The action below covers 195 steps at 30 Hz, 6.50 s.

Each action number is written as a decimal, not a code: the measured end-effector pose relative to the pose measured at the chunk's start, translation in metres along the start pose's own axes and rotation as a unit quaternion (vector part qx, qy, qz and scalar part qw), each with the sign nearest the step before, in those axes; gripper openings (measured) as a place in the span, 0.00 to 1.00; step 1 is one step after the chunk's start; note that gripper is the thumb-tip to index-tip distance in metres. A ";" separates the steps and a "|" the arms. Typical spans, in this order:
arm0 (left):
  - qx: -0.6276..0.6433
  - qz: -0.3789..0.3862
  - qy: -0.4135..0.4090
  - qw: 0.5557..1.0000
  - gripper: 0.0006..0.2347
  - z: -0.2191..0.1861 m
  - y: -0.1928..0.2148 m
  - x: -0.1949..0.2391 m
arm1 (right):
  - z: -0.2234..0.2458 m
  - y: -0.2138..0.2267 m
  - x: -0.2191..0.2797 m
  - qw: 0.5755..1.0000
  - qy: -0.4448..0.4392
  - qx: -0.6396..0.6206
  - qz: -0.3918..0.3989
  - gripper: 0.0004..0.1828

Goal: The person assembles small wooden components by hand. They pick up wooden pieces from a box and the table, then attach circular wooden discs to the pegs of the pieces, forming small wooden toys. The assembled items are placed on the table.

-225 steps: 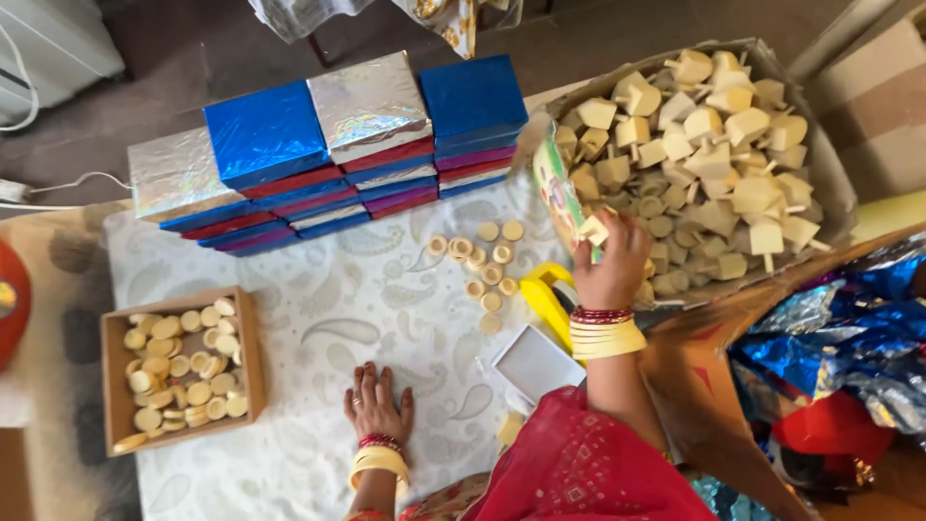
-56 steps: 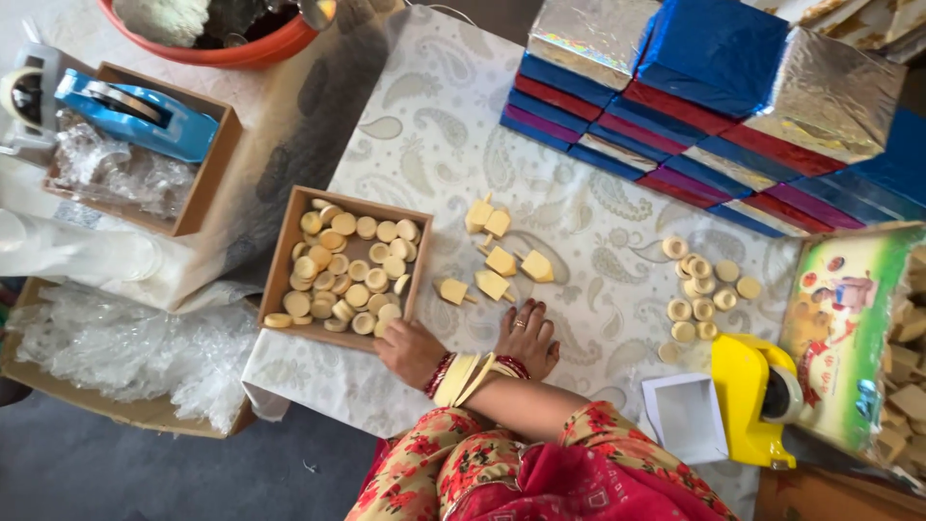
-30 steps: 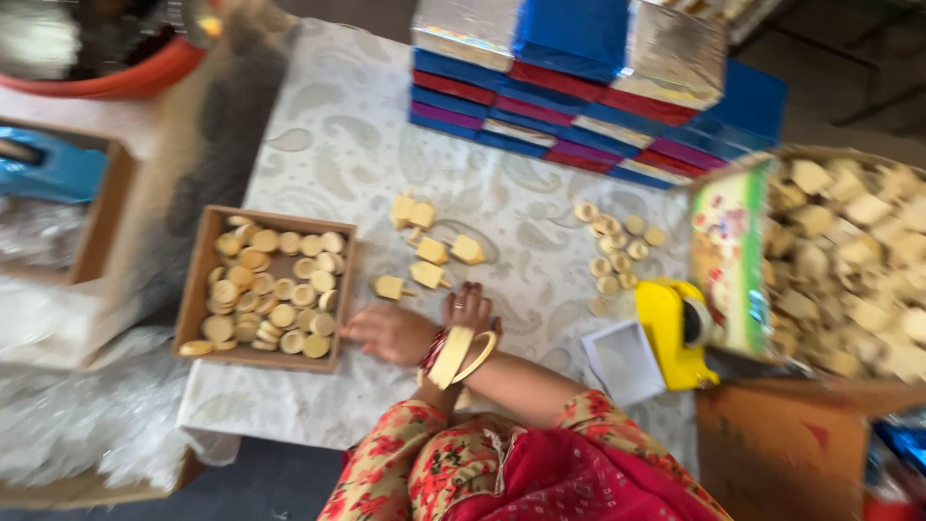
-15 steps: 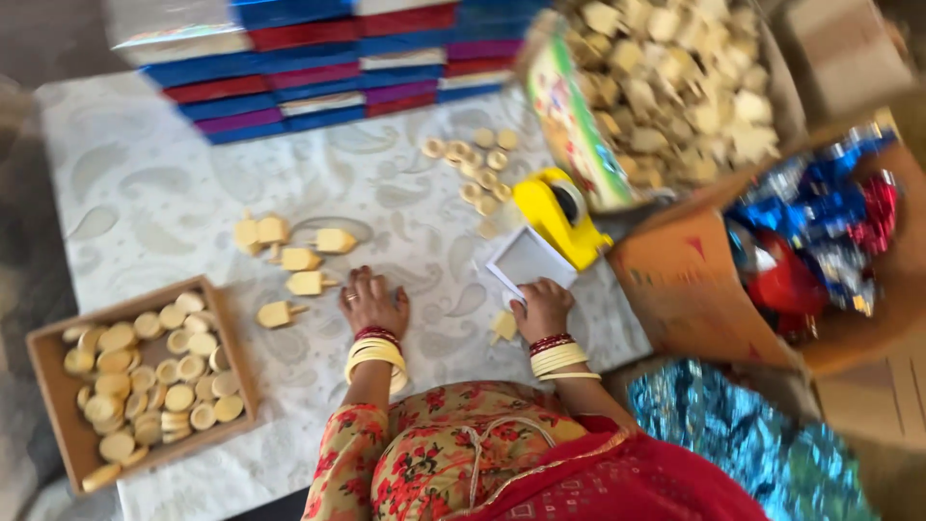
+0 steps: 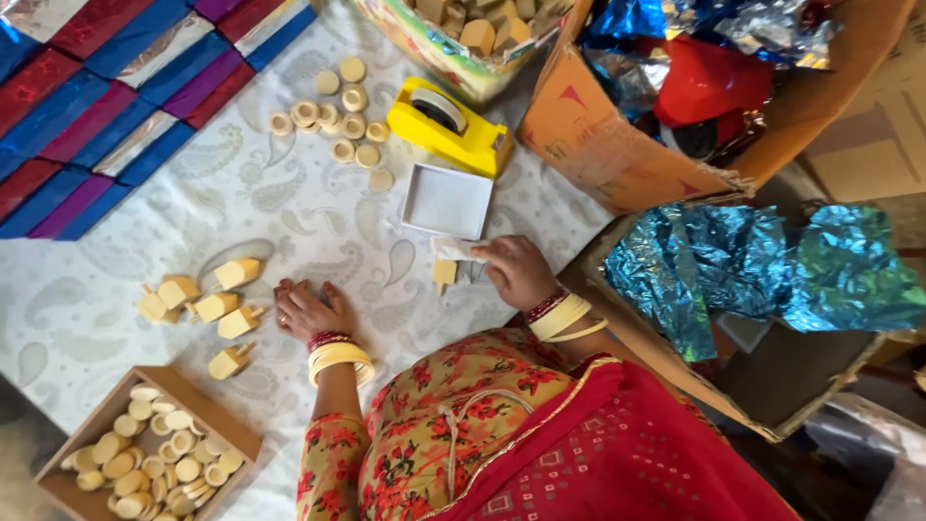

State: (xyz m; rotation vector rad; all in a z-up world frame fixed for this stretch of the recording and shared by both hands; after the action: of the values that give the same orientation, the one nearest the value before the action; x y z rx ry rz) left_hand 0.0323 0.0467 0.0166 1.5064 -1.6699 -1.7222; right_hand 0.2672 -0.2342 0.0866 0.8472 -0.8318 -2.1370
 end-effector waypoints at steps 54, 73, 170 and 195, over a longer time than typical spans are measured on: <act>0.706 0.009 0.400 0.585 0.13 -0.066 0.058 0.028 | 0.294 -0.008 -0.095 0.871 0.455 -0.118 -0.142 0.09; 0.479 -0.016 0.301 0.824 0.12 -0.038 0.173 -0.021 | 0.266 -0.037 -0.111 0.921 0.178 -0.346 0.029 0.19; 0.539 0.180 0.007 0.823 0.21 -0.057 0.167 -0.049 | 0.155 -0.080 -0.100 0.912 -0.086 -0.399 0.027 0.09; 0.645 0.200 0.060 0.735 0.20 -0.058 0.121 -0.039 | 0.128 -0.093 -0.089 0.917 -0.070 -0.393 0.003 0.11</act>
State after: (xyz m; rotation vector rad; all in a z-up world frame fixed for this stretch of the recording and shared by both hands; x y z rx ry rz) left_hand 0.0434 0.0133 0.1522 1.3331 -3.0006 -0.0132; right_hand 0.1874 -0.0744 0.1203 0.2651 0.0122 -2.2574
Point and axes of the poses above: each hand's wrist, its own x-axis away from the middle knuckle, its own y-axis out of the back of the hand, z = x × y, the point moved 6 cm from there along -x, towards the middle knuckle, and after that the axes turned 9 degrees about -z, right-handed, at the moved point
